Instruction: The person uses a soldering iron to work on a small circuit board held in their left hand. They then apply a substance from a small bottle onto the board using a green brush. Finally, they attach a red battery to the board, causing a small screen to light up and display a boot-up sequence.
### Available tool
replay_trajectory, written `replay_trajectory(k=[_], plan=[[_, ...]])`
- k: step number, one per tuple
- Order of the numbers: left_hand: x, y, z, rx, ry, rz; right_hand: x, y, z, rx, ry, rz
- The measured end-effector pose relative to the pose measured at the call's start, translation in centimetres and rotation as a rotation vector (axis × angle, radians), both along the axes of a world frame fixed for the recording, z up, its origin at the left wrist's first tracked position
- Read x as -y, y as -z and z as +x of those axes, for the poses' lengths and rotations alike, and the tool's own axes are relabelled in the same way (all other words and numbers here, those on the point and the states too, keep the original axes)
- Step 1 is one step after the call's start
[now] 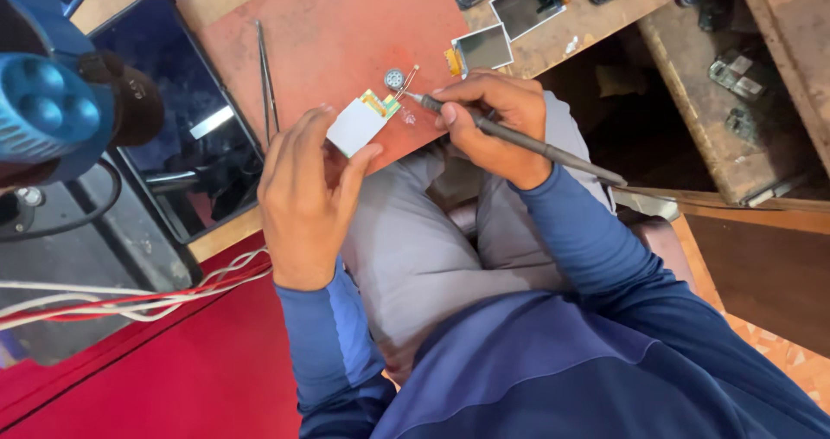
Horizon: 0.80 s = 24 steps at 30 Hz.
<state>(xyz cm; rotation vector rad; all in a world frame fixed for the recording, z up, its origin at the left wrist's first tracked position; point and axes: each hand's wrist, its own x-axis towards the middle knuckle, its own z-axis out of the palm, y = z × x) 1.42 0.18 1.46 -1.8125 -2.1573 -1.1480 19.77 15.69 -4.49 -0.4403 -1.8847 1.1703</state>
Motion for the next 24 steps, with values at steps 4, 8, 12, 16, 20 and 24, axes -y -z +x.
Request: replay_trajectory(k=[4,8,12,16,20,24], plan=[[0.0,1.4,0.3,0.160,-0.070,0.015,-0.1,-0.2,0.0,0.029,-0.009,0.052],[-0.2,2.4,0.5,0.398,-0.048,0.099,-0.3,-0.8,0.1,0.065,-0.061,0.131],[-0.6,2.8,0.4,0.505,-0.007,0.124,0.0,-1.6,-0.3,0.136,-0.070,0.182],[0.2,2.0,0.2,0.569,0.052,0.088,0.8,-2.4,-1.2,0.106,-0.057,0.151],[0.4,1.4,0.0,0.557,0.087,0.095,1.3,-2.9,-2.0,0.074,-0.025,0.238],[0.5,1.5,-0.3,0.517,0.129,0.113,1.5,-2.9,-2.1,0.094,-0.012,0.197]])
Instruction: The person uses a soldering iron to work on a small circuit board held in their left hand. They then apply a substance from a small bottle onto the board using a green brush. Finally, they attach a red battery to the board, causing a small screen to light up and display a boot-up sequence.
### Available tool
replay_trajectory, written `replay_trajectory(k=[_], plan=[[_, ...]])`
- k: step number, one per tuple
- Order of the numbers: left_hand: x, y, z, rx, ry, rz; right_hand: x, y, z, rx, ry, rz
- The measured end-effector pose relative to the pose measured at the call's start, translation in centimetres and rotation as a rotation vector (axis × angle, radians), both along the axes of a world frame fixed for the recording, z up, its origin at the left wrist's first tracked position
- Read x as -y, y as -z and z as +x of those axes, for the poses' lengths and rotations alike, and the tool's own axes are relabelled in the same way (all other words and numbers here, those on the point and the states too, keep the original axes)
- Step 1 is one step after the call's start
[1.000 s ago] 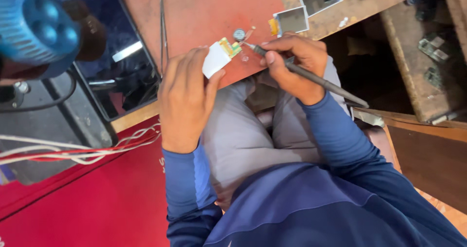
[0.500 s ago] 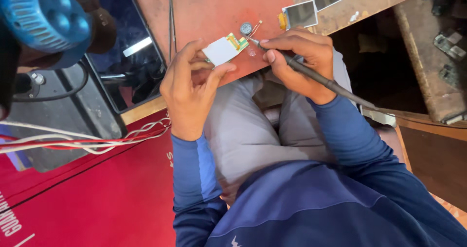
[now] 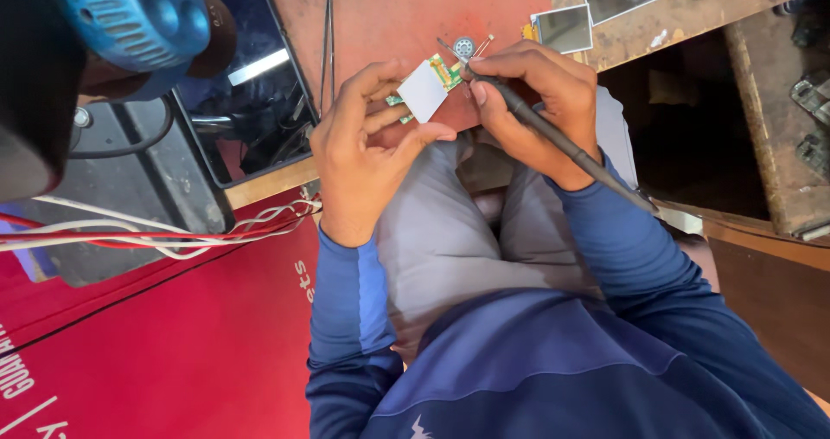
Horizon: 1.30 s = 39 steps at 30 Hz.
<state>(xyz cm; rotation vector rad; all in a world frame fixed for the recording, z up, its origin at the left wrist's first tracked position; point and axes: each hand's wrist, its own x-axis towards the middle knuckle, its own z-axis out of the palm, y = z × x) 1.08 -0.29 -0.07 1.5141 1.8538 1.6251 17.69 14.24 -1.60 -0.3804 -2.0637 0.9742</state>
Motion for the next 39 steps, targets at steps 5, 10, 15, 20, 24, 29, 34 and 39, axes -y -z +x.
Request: replay_trajectory(k=[5,10,15,20,24,29,34,39], plan=[[-0.7,1.1,0.3,0.094,-0.104,0.000,0.1,0.1,0.3,0.022,-0.006,-0.062],[-0.5,0.8,0.4,0.162,-0.057,0.012,0.3,-0.1,0.3,0.008,0.005,-0.041],[-0.2,0.4,0.0,0.043,0.048,0.016,0.3,0.0,0.5,0.043,0.030,-0.038],[-1.0,1.3,0.9,0.029,-0.081,-0.006,0.2,0.4,0.7,0.052,0.022,-0.045],[-1.1,1.7,0.9,-0.015,-0.044,0.025,0.1,0.6,0.9,0.024,-0.016,-0.057],[-0.9,2.0,0.7,-0.143,-0.068,-0.044,-0.5,0.7,1.2,-0.002,-0.087,-0.185],[-1.0,2.0,0.5,-0.198,-0.073,-0.038,-0.6,0.7,1.6,0.003,-0.101,-0.139],[-0.5,1.3,-0.2,-0.017,0.025,-0.128,-0.5,0.7,1.9,0.010,-0.080,-0.150]])
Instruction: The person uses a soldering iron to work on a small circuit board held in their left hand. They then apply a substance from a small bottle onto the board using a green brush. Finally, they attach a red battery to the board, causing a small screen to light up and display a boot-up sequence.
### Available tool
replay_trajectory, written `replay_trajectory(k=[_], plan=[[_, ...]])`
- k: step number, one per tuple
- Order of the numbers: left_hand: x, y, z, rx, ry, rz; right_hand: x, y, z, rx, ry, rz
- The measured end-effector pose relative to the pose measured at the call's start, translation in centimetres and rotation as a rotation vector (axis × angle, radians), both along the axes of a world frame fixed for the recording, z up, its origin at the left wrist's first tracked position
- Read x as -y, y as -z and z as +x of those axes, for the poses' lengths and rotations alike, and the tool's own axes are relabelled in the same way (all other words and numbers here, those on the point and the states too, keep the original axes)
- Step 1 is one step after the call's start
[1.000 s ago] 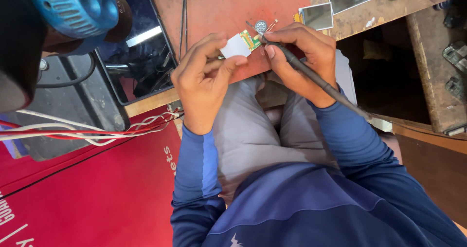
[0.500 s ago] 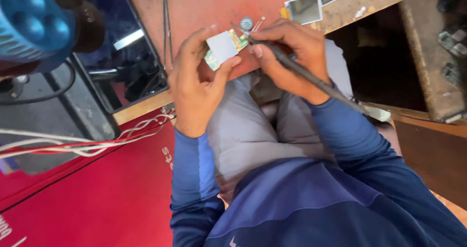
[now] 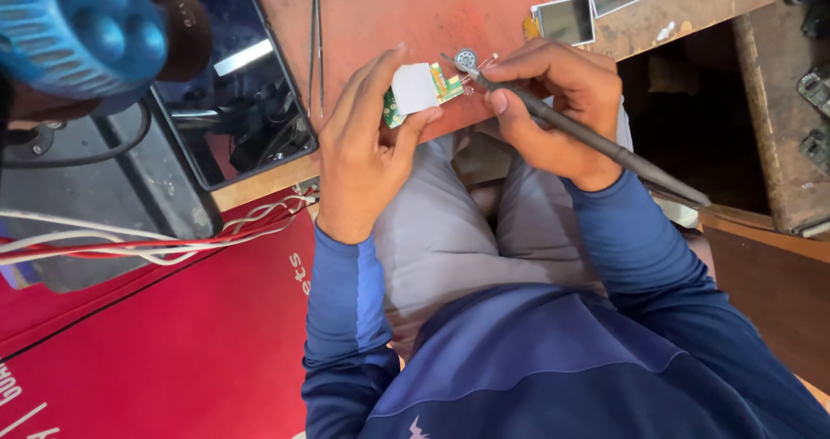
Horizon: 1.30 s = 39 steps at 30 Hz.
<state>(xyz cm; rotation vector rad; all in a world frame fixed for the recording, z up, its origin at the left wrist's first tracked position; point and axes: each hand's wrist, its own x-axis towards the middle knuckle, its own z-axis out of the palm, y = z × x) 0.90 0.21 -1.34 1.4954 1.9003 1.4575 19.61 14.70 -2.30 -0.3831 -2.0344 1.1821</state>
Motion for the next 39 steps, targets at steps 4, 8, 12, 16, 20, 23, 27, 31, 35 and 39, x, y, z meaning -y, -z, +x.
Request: replay_trajectory(k=[4,8,12,16,20,23,27,31,35,39], plan=[[-0.1,-0.2,0.2,-0.102,-0.018,0.061,-0.2,0.1,0.1,0.040,0.021,0.009],[-0.1,-0.2,0.2,-0.235,-0.028,0.090,-0.3,0.2,0.1,0.058,0.032,0.110],[-0.2,0.1,0.3,-0.247,-0.004,0.115,-0.4,0.4,0.1,0.097,0.029,0.085],[-0.4,0.4,0.3,-0.253,0.009,0.101,-0.7,0.7,0.0,0.099,0.027,0.141],[-0.4,0.8,0.4,-0.272,0.007,0.085,-0.9,0.9,0.0,0.086,0.005,0.157],[-0.4,0.9,0.4,-0.280,0.004,0.078,-0.9,0.9,0.0,0.100,0.004,0.145],[-0.4,1.0,0.4,-0.284,0.007,0.079,-1.0,0.8,-0.1,0.111,0.005,0.164],[-0.4,1.1,0.5,-0.288,-0.008,0.080,-1.0,0.7,-0.3,0.126,0.009,0.161],[-0.4,1.1,0.5,-0.306,-0.008,0.072,-1.0,0.7,-0.4,0.143,0.019,0.158],[-0.6,1.1,0.6,-0.319,-0.004,0.074,-1.1,0.9,-0.4,0.115,0.007,0.179]])
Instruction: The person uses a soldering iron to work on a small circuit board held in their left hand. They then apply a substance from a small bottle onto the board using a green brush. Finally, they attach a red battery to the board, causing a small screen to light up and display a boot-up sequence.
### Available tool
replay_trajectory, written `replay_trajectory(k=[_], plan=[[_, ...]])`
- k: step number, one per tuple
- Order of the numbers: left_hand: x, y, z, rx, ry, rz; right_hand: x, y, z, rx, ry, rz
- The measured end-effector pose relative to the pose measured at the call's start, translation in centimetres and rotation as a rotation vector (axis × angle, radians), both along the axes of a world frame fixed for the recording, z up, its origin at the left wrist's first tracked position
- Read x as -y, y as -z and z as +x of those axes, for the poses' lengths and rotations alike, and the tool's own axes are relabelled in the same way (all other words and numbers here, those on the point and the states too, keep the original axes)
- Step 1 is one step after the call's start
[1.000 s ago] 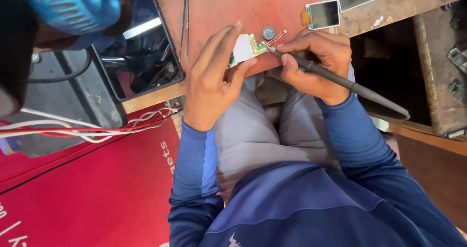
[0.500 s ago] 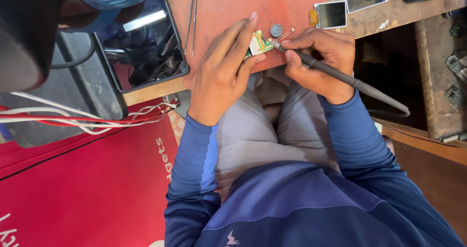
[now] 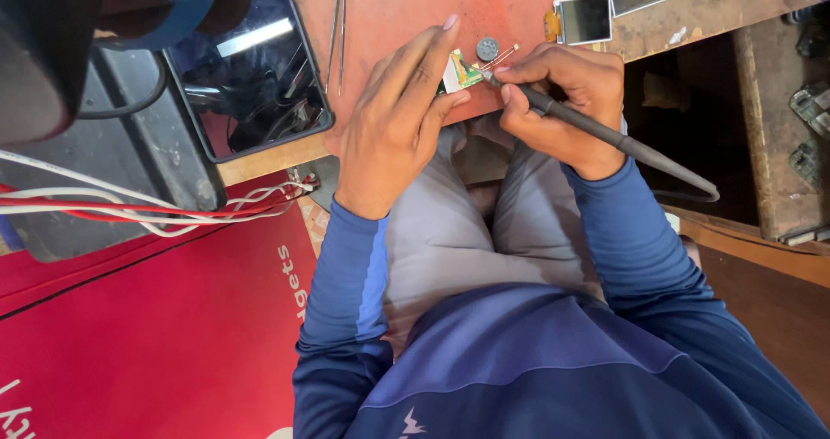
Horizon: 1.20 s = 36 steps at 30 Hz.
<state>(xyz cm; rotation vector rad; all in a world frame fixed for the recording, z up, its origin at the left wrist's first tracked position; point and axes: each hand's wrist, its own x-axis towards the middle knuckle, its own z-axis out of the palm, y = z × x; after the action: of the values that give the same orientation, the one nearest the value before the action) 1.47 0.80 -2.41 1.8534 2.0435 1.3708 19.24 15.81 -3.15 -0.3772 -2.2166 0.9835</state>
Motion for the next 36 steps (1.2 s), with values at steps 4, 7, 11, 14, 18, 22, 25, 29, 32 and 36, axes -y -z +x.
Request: replay_trajectory(k=[4,7,11,14,18,22,25,29,32,36], plan=[[-0.03,-0.09,0.01,0.001,0.003,0.001,-0.12,0.12,0.08,-0.013,-0.011,0.006],[-0.09,-0.14,-0.03,-0.002,0.012,0.006,-0.18,0.18,0.10,-0.015,-0.002,0.006],[-0.15,-0.27,-0.07,-0.010,0.016,0.004,-0.23,0.22,0.09,-0.024,0.005,0.012],[-0.17,-0.35,-0.03,-0.016,0.013,0.003,-0.23,0.28,0.18,-0.015,0.022,-0.016],[-0.23,-0.38,-0.02,-0.020,0.010,0.001,-0.18,0.35,0.36,-0.048,0.003,-0.055],[-0.27,-0.42,0.00,-0.022,0.008,0.000,-0.24,0.37,0.43,-0.059,-0.007,-0.067],[-0.26,-0.43,0.00,-0.020,0.010,-0.007,-0.35,0.36,0.34,-0.046,-0.010,-0.038],[-0.22,-0.39,0.01,-0.026,0.008,-0.009,-0.40,0.40,0.17,-0.057,-0.026,0.003],[-0.28,-0.40,-0.07,-0.033,0.012,-0.009,-0.34,0.43,0.15,-0.057,-0.018,-0.005],[-0.27,-0.49,-0.09,-0.028,0.017,-0.006,-0.29,0.42,0.23,-0.044,0.008,-0.023]])
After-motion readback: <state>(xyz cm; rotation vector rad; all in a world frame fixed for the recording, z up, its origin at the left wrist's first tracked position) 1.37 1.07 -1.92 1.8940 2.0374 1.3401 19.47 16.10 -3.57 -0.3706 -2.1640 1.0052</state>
